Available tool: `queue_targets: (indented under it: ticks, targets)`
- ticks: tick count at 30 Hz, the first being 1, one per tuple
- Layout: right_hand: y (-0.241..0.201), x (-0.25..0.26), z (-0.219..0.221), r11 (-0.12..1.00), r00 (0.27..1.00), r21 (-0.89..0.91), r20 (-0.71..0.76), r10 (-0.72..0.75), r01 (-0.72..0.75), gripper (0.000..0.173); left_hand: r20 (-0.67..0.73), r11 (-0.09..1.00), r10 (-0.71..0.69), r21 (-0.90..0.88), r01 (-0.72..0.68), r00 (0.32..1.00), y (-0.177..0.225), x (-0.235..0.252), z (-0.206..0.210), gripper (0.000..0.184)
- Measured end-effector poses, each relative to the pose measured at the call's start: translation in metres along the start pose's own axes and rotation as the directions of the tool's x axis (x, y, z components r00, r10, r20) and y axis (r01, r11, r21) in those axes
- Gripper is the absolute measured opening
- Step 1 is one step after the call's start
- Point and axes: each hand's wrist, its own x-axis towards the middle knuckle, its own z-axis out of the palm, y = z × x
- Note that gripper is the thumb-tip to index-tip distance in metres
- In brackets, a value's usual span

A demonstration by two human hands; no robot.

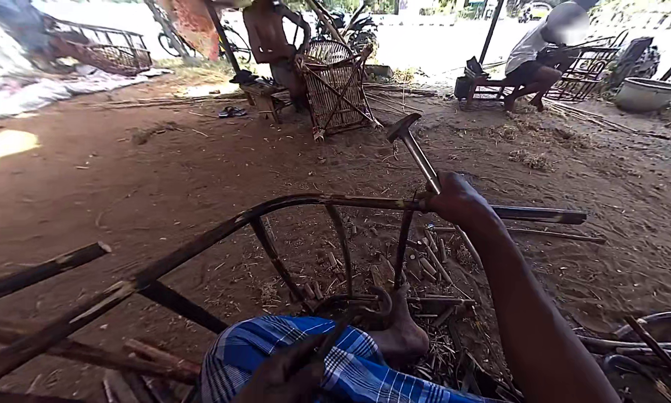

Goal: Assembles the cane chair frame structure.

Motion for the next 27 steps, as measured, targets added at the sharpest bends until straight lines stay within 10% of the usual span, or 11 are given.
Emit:
queue_targets:
  ticks: [4,10,22,27]
  targets:
    - [-0.001,-0.003,-0.002,1.000,1.000,-0.002,0.007,0.020,-0.020,0.028,-0.315,0.976,0.045,-0.187,-0.108,0.948,0.024,0.112,0.022,0.040]
    - [-0.005,-0.006,-0.006,0.999,0.999,0.016,0.009,0.052,-0.052,0.031,-0.364,0.862,0.117,-0.426,-0.277,0.924,0.090,0.240,0.047,0.056]
    - [-0.011,-0.013,-0.001,0.997,0.996,-0.005,-0.024,0.082,-0.082,0.037,-0.372,0.816,0.277,-0.397,-0.421,0.886,0.095,0.273,0.058,0.057]
    - [0.014,-0.070,0.004,0.984,0.968,0.066,-0.205,-0.148,0.165,0.036,-0.346,0.809,0.313,-0.391,-0.439,0.884,0.088,0.273,0.057,0.056]
